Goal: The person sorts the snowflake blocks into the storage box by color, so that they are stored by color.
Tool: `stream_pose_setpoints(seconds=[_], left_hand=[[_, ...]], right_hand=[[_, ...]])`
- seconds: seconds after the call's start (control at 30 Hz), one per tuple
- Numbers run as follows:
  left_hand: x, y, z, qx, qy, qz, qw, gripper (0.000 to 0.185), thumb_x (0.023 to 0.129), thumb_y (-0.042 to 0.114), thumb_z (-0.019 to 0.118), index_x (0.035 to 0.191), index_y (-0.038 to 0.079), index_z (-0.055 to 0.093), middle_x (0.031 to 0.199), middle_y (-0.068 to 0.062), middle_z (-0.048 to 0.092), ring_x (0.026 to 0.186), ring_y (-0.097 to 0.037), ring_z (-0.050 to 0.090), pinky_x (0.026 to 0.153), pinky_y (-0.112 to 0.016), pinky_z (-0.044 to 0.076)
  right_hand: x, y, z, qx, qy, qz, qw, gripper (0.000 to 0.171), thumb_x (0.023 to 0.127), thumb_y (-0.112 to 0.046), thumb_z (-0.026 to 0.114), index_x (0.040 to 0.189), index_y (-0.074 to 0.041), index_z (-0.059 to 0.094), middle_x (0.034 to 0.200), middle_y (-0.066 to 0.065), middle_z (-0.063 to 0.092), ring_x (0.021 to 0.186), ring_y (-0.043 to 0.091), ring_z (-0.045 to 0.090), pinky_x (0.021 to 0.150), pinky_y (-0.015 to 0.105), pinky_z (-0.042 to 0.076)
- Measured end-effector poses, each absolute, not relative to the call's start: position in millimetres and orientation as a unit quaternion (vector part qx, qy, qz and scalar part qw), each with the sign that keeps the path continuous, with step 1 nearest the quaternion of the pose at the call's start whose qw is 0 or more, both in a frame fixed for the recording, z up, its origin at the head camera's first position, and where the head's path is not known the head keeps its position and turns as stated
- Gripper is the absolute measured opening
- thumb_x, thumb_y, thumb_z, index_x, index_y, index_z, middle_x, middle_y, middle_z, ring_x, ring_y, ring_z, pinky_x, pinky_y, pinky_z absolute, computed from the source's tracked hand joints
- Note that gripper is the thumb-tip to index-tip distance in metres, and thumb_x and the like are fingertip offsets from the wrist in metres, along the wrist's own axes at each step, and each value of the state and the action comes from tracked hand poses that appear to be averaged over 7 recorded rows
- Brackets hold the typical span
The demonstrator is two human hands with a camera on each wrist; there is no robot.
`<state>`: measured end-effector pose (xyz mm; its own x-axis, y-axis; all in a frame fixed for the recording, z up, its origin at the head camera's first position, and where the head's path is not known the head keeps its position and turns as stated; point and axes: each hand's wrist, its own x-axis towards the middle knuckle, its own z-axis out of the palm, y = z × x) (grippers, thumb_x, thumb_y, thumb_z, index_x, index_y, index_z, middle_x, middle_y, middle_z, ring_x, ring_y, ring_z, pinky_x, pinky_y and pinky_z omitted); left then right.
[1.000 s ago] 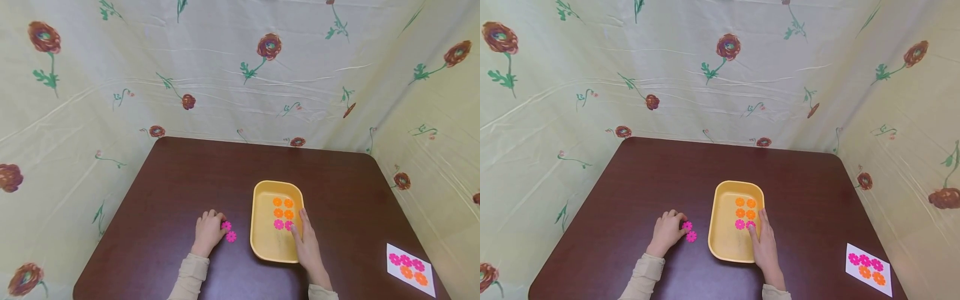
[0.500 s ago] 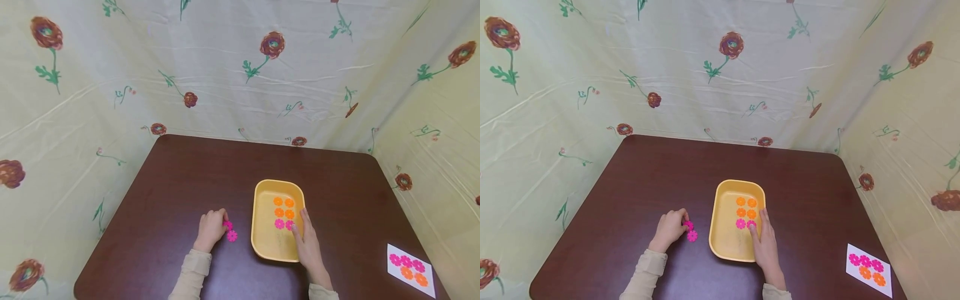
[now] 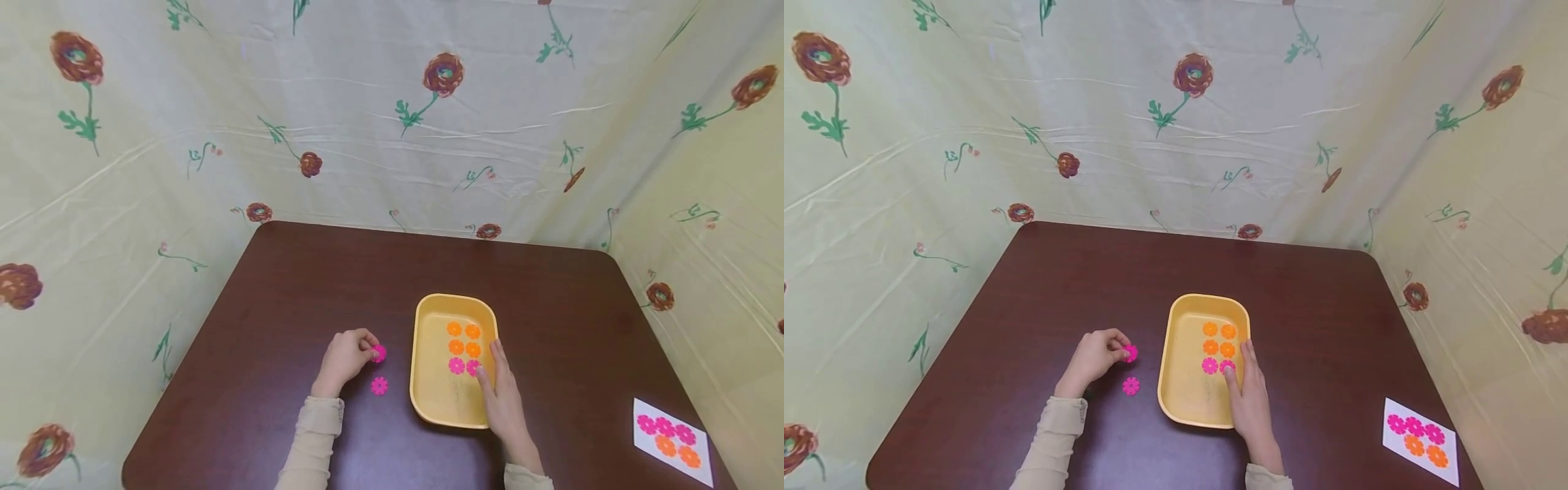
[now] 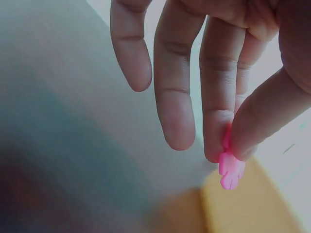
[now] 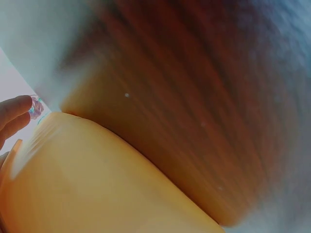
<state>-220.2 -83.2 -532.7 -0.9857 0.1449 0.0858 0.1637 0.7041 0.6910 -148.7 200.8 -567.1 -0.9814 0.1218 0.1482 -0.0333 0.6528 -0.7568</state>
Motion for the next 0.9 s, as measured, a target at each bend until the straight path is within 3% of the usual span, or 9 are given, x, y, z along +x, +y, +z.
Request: stream_pose_setpoints(seconds=[0.4, 0.67, 0.9], left_hand=[[-240, -29, -496, -0.131, -0.884, -0.444, -0.061, 0.007, 0.079, 0.017, 0.070, 0.082, 0.011, 0.065, 0.067, 0.003, 0.064, 0.061, -0.009, 0.054, 0.055, -0.025, 0.041], [-247, 9, -489, -0.160, -0.881, -0.434, -0.096, 0.005, 0.080, 0.015, 0.068, 0.080, 0.010, 0.066, 0.065, 0.004, 0.065, 0.057, -0.008, 0.055, 0.053, -0.022, 0.042], [-247, 40, -494, -0.170, -0.886, -0.414, -0.124, 0.006, 0.077, 0.013, 0.069, 0.075, 0.010, 0.064, 0.060, 0.005, 0.060, 0.052, -0.008, 0.047, 0.050, -0.020, 0.038]], right_hand=[[-148, 201, -568, -0.026, -0.900, 0.423, 0.099, 0.059, 0.095, -0.027, 0.048, 0.145, -0.008, 0.022, 0.152, 0.009, 0.017, 0.133, 0.039, 0.024, 0.103, 0.057, 0.020], [-153, 201, -567, -0.020, -0.902, 0.417, 0.111, 0.058, 0.095, -0.025, 0.048, 0.144, -0.007, 0.023, 0.151, 0.009, 0.017, 0.131, 0.040, 0.026, 0.102, 0.057, 0.022], [-152, 201, -568, -0.018, -0.898, 0.424, 0.118, 0.056, 0.095, -0.023, 0.048, 0.143, -0.005, 0.025, 0.150, 0.011, 0.020, 0.130, 0.041, 0.029, 0.101, 0.057, 0.024]])
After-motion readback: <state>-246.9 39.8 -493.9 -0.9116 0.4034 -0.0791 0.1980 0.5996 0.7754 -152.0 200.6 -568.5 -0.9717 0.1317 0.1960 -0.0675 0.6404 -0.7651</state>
